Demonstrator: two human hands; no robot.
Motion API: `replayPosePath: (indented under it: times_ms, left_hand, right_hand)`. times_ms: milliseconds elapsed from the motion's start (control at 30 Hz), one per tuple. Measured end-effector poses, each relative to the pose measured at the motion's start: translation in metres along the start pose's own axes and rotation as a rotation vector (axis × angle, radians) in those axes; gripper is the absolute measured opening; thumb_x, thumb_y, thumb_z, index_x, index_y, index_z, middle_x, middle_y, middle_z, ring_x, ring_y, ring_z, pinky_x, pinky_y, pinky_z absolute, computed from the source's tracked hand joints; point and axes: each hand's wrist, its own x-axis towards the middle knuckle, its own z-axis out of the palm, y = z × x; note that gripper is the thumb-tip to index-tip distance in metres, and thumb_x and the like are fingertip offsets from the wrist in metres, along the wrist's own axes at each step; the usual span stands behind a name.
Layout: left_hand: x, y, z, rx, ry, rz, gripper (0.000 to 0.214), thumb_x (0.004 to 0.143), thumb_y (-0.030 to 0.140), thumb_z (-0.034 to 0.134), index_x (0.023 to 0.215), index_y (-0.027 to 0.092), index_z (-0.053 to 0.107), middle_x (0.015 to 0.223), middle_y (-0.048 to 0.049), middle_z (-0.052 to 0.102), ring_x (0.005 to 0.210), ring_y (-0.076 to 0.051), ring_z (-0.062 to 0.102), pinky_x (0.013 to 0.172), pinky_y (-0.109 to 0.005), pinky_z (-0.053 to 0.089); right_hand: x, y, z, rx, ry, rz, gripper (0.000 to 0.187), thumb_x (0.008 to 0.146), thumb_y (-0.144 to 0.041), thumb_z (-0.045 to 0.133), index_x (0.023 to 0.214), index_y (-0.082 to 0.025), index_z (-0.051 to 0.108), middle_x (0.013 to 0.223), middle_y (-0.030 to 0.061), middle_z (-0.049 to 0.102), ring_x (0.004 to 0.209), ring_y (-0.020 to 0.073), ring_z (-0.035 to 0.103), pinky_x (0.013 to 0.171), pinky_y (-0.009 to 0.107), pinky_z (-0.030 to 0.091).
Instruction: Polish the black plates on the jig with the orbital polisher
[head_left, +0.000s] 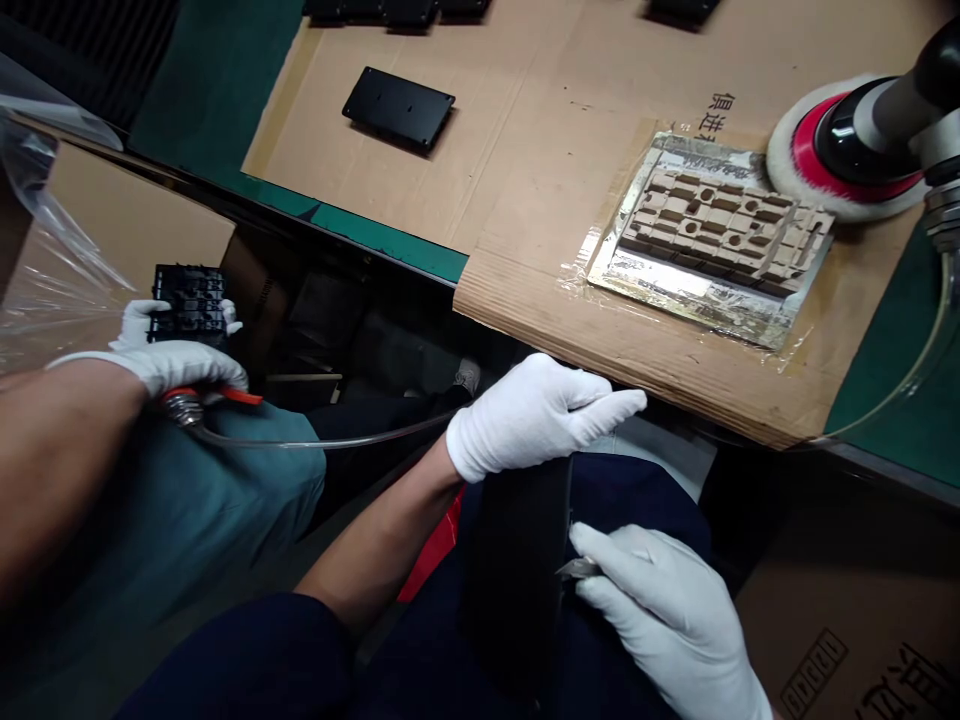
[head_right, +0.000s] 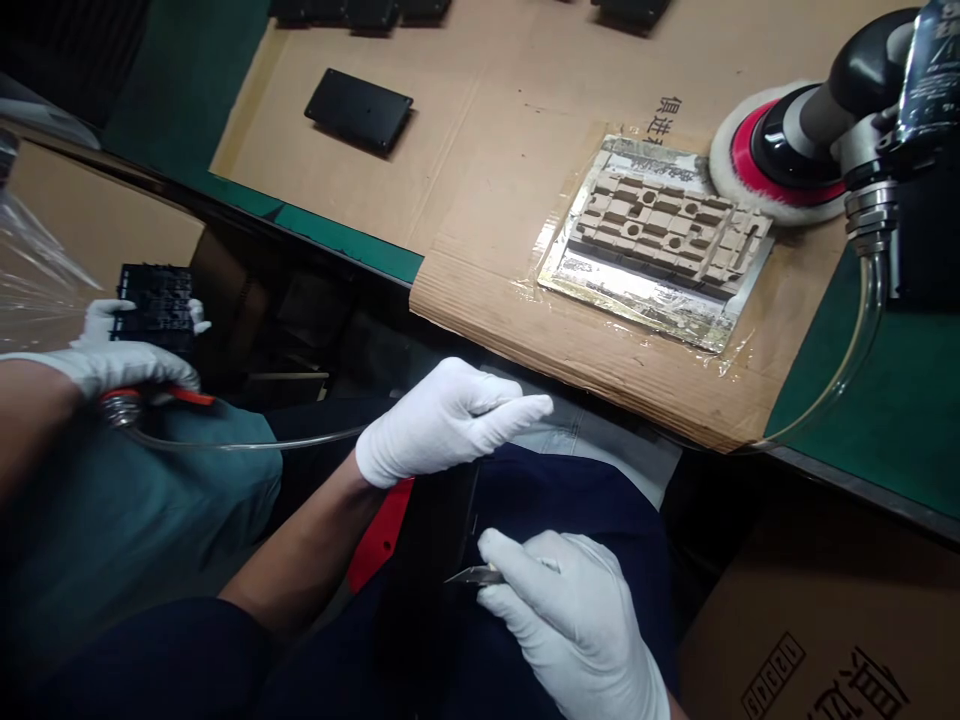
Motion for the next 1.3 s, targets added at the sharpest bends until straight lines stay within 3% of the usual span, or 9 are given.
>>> replayPosePath:
  times_ms: [300, 600, 867, 1133, 1233, 1300]
  left_hand:
    - [-0.003, -0.001, 0.0, -0.004, 0.015, -0.022, 0.058, 0.102, 0.046, 0.053, 0.053, 0.019, 0.042, 0.049, 0.0057, 0.04, 0.053, -0.008, 0.043, 0.053, -0.021, 0.032]
    - [-0.004, -0.003, 0.0, -0.024, 0.019, -0.036, 0.058, 0.102, 0.048, 0.054, 0.053, 0.018, 0.043, 0.049, 0.0058, 0.041, 0.053, -0.008, 0.041, 0.053, -0.021, 0.032]
    - [-0.006, -0.004, 0.001, -0.026, 0.027, -0.04, 0.058, 0.102, 0.048, 0.054, 0.053, 0.018, 0.044, 0.049, 0.0058, 0.041, 0.053, -0.008, 0.041, 0.053, -0.021, 0.032]
    - [-0.008, -0.005, 0.001, -0.07, 0.034, -0.068, 0.058, 0.101, 0.048, 0.054, 0.053, 0.018, 0.042, 0.049, 0.0056, 0.041, 0.053, -0.007, 0.04, 0.052, -0.021, 0.03]
    - [-0.008, -0.008, 0.001, -0.088, 0.036, -0.086, 0.059, 0.101, 0.048, 0.055, 0.053, 0.018, 0.039, 0.05, 0.0059, 0.038, 0.053, -0.007, 0.037, 0.051, -0.021, 0.029]
    - [-0.01, -0.011, 0.0, -0.093, 0.032, -0.09, 0.059, 0.101, 0.048, 0.056, 0.053, 0.018, 0.038, 0.051, 0.0063, 0.037, 0.052, -0.007, 0.035, 0.051, -0.022, 0.029]
  right_hand:
    - [-0.001, 0.001, -0.003, -0.046, -0.046, -0.071, 0.043, 0.099, -0.016, 0.065, 0.14, -0.027, 0.067, 0.072, -0.0019, 0.067, 0.059, 0.0141, 0.063, 0.061, 0.03, 0.049]
    - [0.004, 0.004, 0.0, 0.005, 0.008, 0.062, 0.051, 0.097, -0.012, 0.067, 0.144, -0.032, 0.065, 0.081, 0.0001, 0.071, 0.066, 0.0143, 0.064, 0.062, 0.028, 0.05]
    - [0.002, 0.003, 0.001, 0.024, 0.0, -0.013, 0.055, 0.096, -0.011, 0.066, 0.146, -0.033, 0.063, 0.078, -0.0004, 0.072, 0.065, 0.0148, 0.067, 0.063, 0.029, 0.053]
    - [0.002, 0.003, 0.002, -0.03, -0.042, -0.085, 0.044, 0.098, -0.016, 0.065, 0.14, -0.028, 0.067, 0.072, -0.0014, 0.07, 0.059, 0.014, 0.064, 0.06, 0.029, 0.051]
    - [-0.004, 0.006, -0.006, 0.042, -0.107, -0.136, 0.041, 0.1, -0.022, 0.064, 0.14, -0.028, 0.067, 0.073, -0.0015, 0.071, 0.059, 0.0141, 0.065, 0.062, 0.03, 0.052]
    - [-0.009, 0.015, -0.022, 0.056, -0.057, -0.096, 0.038, 0.098, -0.026, 0.068, 0.135, -0.032, 0.071, 0.079, -0.0006, 0.075, 0.066, 0.0161, 0.069, 0.068, 0.032, 0.056]
